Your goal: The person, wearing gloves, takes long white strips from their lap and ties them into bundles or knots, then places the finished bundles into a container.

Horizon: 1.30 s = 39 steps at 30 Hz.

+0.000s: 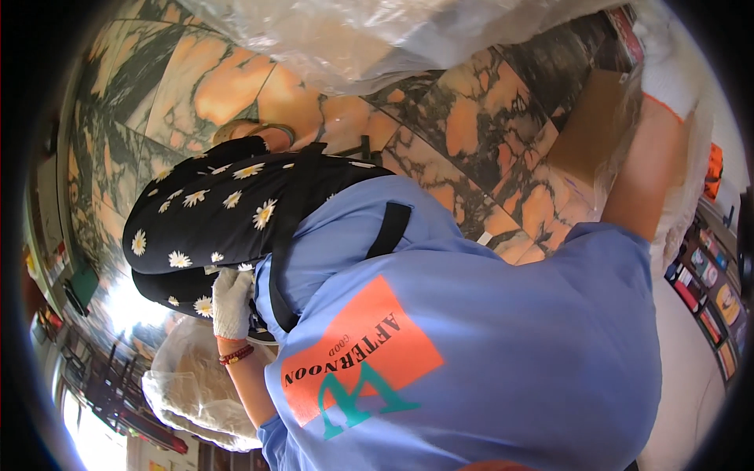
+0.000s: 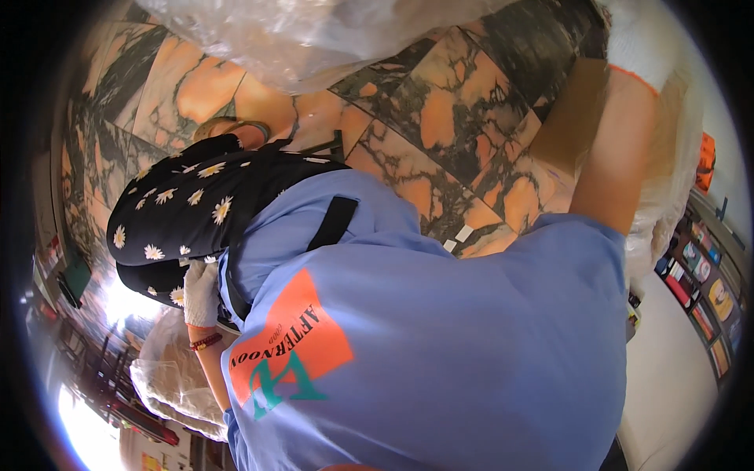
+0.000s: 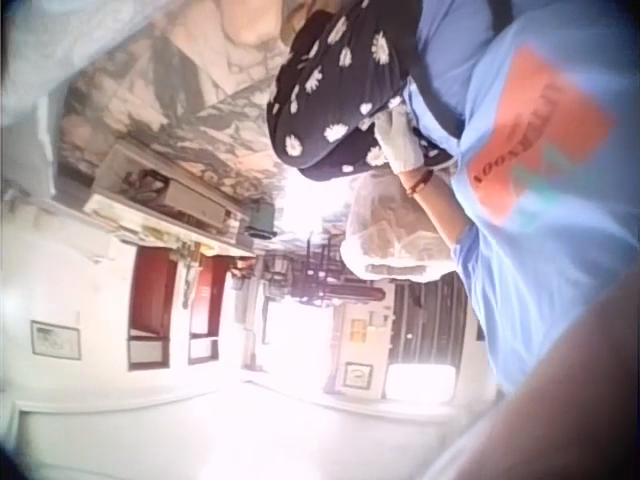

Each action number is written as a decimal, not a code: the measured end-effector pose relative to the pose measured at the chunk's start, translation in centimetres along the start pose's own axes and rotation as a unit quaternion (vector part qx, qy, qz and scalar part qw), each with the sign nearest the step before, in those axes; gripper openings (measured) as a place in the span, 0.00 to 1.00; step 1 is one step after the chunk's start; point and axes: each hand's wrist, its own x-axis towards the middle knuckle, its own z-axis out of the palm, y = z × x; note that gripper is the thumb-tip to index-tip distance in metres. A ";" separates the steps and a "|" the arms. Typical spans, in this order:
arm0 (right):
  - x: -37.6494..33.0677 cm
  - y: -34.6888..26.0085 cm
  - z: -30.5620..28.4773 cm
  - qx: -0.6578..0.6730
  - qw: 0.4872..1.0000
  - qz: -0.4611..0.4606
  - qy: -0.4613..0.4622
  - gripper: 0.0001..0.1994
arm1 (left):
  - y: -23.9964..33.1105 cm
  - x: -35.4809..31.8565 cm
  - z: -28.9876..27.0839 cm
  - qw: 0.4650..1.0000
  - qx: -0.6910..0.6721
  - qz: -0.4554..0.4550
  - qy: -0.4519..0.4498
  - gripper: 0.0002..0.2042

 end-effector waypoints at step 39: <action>-25.9 31.0 38.5 -0.465 0.601 -0.009 -0.650 0.15 | -1.9 -8.8 2.1 0.716 -0.683 0.094 0.108 0.07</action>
